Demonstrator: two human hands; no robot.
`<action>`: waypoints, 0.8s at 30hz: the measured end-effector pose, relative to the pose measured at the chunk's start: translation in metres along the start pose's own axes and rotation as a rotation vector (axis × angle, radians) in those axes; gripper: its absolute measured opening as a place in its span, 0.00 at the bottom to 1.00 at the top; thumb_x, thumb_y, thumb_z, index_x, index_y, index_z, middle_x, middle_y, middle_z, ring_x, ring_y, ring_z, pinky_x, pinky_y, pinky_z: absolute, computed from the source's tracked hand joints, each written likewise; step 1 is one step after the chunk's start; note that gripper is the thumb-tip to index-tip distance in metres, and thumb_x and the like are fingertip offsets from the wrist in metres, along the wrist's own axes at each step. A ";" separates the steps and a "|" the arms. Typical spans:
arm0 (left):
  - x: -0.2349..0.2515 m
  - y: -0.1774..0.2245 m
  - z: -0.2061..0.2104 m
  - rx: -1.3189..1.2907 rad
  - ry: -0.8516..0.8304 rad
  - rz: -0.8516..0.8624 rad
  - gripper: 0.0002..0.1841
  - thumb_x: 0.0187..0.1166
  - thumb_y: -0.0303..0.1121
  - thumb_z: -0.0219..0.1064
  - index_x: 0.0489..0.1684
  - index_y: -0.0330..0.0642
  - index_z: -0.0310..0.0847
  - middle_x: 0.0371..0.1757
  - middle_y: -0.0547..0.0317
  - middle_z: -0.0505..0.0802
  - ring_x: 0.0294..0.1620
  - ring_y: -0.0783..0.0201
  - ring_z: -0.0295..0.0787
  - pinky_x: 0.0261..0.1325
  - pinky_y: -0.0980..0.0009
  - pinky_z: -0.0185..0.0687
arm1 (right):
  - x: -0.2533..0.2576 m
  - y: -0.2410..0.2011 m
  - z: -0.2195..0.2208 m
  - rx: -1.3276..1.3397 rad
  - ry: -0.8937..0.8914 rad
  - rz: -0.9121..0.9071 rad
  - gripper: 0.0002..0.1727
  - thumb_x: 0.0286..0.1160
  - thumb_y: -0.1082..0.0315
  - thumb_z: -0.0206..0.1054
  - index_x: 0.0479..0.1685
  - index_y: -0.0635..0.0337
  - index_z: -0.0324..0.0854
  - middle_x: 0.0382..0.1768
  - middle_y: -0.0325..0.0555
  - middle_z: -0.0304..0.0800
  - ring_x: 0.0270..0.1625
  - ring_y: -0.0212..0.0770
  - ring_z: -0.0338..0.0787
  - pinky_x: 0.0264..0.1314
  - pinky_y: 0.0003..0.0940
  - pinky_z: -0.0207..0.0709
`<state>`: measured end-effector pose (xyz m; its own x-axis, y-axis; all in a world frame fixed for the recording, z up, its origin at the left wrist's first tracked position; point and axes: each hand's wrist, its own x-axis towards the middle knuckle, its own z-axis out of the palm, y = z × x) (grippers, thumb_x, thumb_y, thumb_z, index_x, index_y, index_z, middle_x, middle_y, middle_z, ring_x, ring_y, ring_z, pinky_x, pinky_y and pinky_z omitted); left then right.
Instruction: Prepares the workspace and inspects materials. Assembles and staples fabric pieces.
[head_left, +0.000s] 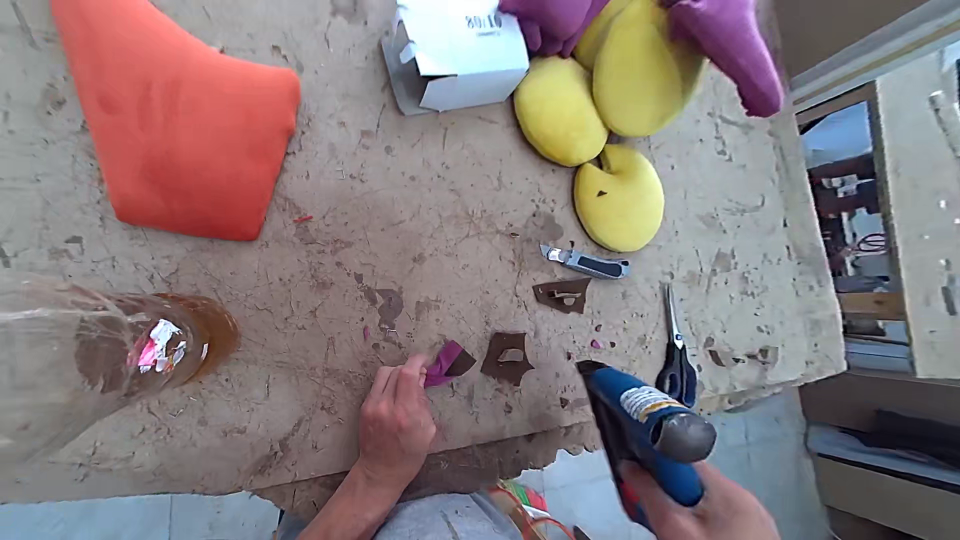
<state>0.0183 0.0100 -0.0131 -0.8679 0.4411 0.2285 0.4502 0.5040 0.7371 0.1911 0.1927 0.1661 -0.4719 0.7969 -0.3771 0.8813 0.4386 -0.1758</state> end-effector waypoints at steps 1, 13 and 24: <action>0.000 -0.001 0.001 0.002 0.009 0.005 0.13 0.82 0.31 0.61 0.55 0.39 0.89 0.37 0.60 0.94 0.38 0.64 0.91 0.41 0.70 0.89 | 0.005 0.015 -0.002 -0.006 0.033 -0.002 0.20 0.69 0.57 0.71 0.48 0.66 0.86 0.32 0.55 0.91 0.35 0.53 0.91 0.39 0.61 0.80; -0.003 -0.002 0.003 0.053 0.032 -0.036 0.15 0.78 0.31 0.66 0.59 0.37 0.86 0.41 0.60 0.96 0.39 0.63 0.93 0.44 0.64 0.92 | -0.022 -0.039 0.042 0.211 -0.145 -0.409 0.16 0.62 0.59 0.75 0.47 0.55 0.91 0.29 0.41 0.94 0.31 0.40 0.93 0.32 0.50 0.85; -0.006 0.002 0.005 -0.010 0.029 -0.068 0.09 0.79 0.31 0.64 0.49 0.41 0.89 0.34 0.60 0.91 0.34 0.64 0.89 0.34 0.69 0.88 | -0.003 -0.079 0.056 -0.005 -0.245 -0.379 0.12 0.60 0.57 0.73 0.36 0.54 0.89 0.22 0.39 0.90 0.26 0.38 0.90 0.28 0.48 0.80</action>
<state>0.0249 0.0120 -0.0161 -0.9022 0.3843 0.1957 0.3878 0.5246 0.7579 0.1245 0.1324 0.1302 -0.7407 0.4585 -0.4910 0.6473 0.6828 -0.3389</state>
